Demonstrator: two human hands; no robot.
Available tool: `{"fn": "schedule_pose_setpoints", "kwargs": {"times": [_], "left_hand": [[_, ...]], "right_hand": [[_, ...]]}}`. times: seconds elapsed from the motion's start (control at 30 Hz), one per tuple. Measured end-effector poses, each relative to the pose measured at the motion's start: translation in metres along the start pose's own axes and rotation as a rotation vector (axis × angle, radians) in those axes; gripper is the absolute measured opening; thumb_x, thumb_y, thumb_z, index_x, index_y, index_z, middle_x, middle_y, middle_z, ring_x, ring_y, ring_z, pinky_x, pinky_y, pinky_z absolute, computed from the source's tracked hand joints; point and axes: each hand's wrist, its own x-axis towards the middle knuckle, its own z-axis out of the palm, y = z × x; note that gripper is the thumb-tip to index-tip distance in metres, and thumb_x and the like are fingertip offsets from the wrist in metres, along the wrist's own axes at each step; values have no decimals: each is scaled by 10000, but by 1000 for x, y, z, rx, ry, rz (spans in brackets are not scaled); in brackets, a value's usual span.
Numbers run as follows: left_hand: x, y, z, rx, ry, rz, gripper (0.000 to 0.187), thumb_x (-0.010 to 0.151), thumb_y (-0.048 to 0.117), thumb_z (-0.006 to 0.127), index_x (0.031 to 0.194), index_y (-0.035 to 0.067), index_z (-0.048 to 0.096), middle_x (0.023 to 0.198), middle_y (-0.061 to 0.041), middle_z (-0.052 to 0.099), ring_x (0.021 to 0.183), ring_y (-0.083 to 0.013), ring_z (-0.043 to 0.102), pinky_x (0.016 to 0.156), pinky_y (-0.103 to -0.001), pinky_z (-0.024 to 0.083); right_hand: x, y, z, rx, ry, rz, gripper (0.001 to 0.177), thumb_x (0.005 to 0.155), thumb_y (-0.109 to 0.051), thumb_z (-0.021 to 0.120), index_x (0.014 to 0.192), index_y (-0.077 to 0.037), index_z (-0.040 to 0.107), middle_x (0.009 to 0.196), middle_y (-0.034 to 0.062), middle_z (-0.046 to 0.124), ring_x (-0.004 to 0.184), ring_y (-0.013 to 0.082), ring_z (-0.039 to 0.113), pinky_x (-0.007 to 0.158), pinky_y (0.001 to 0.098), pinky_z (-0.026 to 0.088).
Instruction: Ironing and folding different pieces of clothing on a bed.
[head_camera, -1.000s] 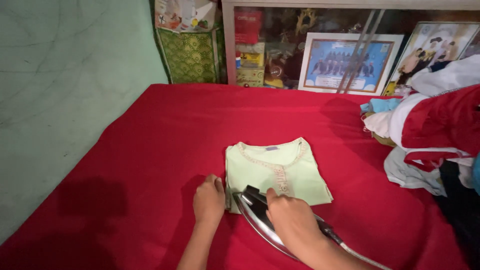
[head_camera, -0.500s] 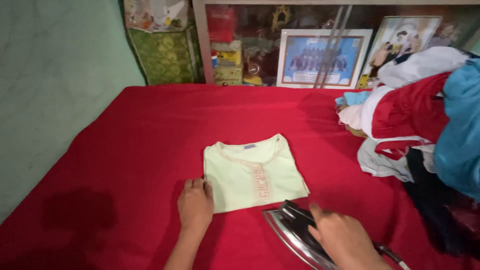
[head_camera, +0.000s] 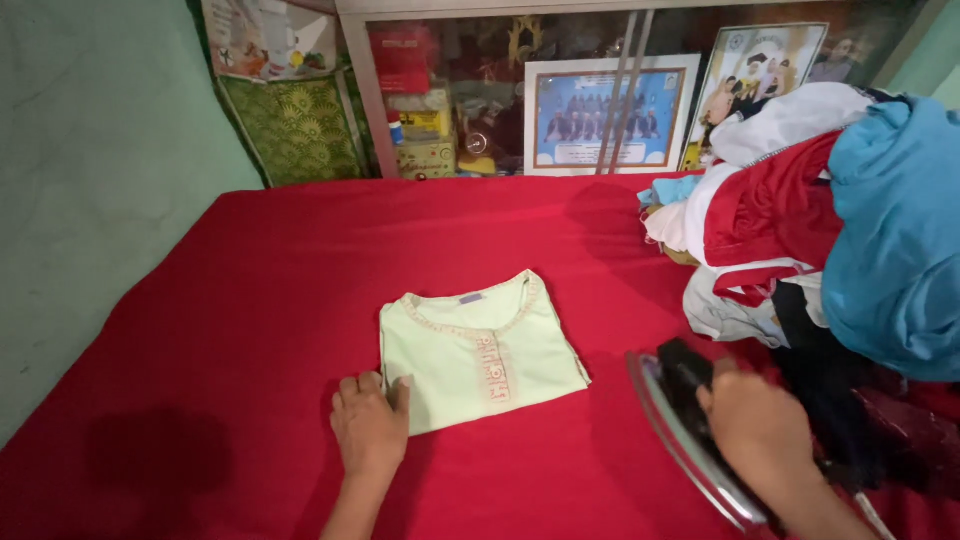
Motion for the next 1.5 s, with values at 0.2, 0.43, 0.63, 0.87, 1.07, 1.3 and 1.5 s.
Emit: {"fn": "schedule_pose_setpoints", "kwargs": {"times": [0.2, 0.43, 0.63, 0.87, 1.07, 1.3, 1.5], "left_hand": [[6, -9, 15, -82, -23, -86, 443, 1021, 475, 549, 1015, 49, 671, 1042, -182, 709, 1004, -399, 664, 881, -556, 506], [31, -8, 29, 8, -145, -207, 596, 940, 607, 523, 1145, 67, 672, 1113, -197, 722, 1100, -379, 672, 1006, -593, 445], [57, 8, 30, 57, -495, -317, 591, 949, 597, 516, 1208, 93, 681, 1267, -178, 680, 1211, -378, 654, 1019, -508, 528], [78, -8, 83, -51, -426, -321, 595, 1015, 576, 483, 1209, 36, 639, 1228, -217, 692, 1156, -421, 663, 992, -577, 493], [70, 13, 52, -113, -408, -289, 449, 1029, 475, 478, 1204, 98, 648, 1171, -195, 717, 1117, -407, 685, 949, -540, 537], [95, -18, 42, -260, -329, -202, 329, 1020, 338, 558, 1228, 88, 605, 1051, -243, 717, 1033, -468, 679, 856, -580, 536], [165, -128, 69, -535, -114, 8, 340, 963, 293, 648, 1221, 73, 647, 1112, -236, 711, 1075, -440, 671, 858, -515, 550]], "right_hand": [[47, 53, 31, -57, 179, 140, 395, 971, -427, 664, 1068, -44, 650, 929, 206, 769, 883, 410, 772, 768, 505, 626], [15, -17, -22, -268, 618, -20, 618, 809, -344, 740, 1347, -78, 595, 1231, 165, 655, 1156, 353, 657, 996, 481, 546], [82, -84, 78, 419, 267, -472, 505, 813, -338, 759, 1198, -25, 667, 1261, 242, 623, 1118, 417, 616, 908, 496, 503], [143, -140, 145, 841, 41, -260, 422, 901, -385, 690, 1113, -20, 705, 994, 199, 756, 939, 347, 737, 830, 444, 560], [162, -145, 153, 788, -131, -161, 451, 914, -414, 737, 927, 37, 727, 787, 216, 731, 736, 340, 708, 666, 453, 501], [147, -182, 121, 1221, -187, -79, 416, 896, -81, 724, 1247, -32, 506, 1020, 121, 721, 900, 211, 693, 754, 400, 565], [130, -276, 105, 1561, -356, -395, 716, 844, 136, 530, 1464, -190, 379, 1364, 55, 593, 1236, 161, 562, 1026, 320, 439]]}}
